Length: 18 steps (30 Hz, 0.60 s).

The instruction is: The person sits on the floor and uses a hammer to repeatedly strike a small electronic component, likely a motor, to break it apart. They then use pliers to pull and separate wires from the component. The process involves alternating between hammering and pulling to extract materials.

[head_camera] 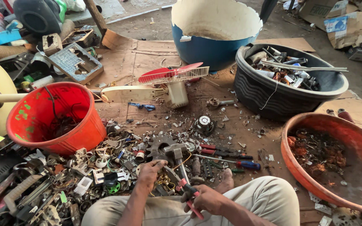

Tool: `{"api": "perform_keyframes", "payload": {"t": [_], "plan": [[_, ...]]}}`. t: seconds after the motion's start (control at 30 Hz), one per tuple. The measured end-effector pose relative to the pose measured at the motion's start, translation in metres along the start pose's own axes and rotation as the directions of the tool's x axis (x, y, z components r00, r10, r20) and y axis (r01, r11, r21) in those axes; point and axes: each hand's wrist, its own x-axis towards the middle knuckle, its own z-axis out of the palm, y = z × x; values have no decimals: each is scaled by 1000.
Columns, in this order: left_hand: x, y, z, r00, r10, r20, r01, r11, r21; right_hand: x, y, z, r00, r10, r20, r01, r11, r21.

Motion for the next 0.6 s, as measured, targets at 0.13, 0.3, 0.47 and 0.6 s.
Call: {"api": "perform_keyframes", "payload": {"t": [0.13,0.3,0.47,0.6], "plan": [[-3,5,-2,999,-16,32,20,990,-141,0,-1,-1,1000,0,-8,0,1000,-6],[-3,2,0,997,-72,1,71,987,-141,3,3,-3,1000,14,-17,-14,999,-31],[-8,2,4,996,-31,-83,31,1000,-3,6,2,-6,999,11,-38,-15,993,-113],[8,-11,-4,992,102,-72,-85,975,206,6,9,-9,995,-90,48,97,978,-184]]}}
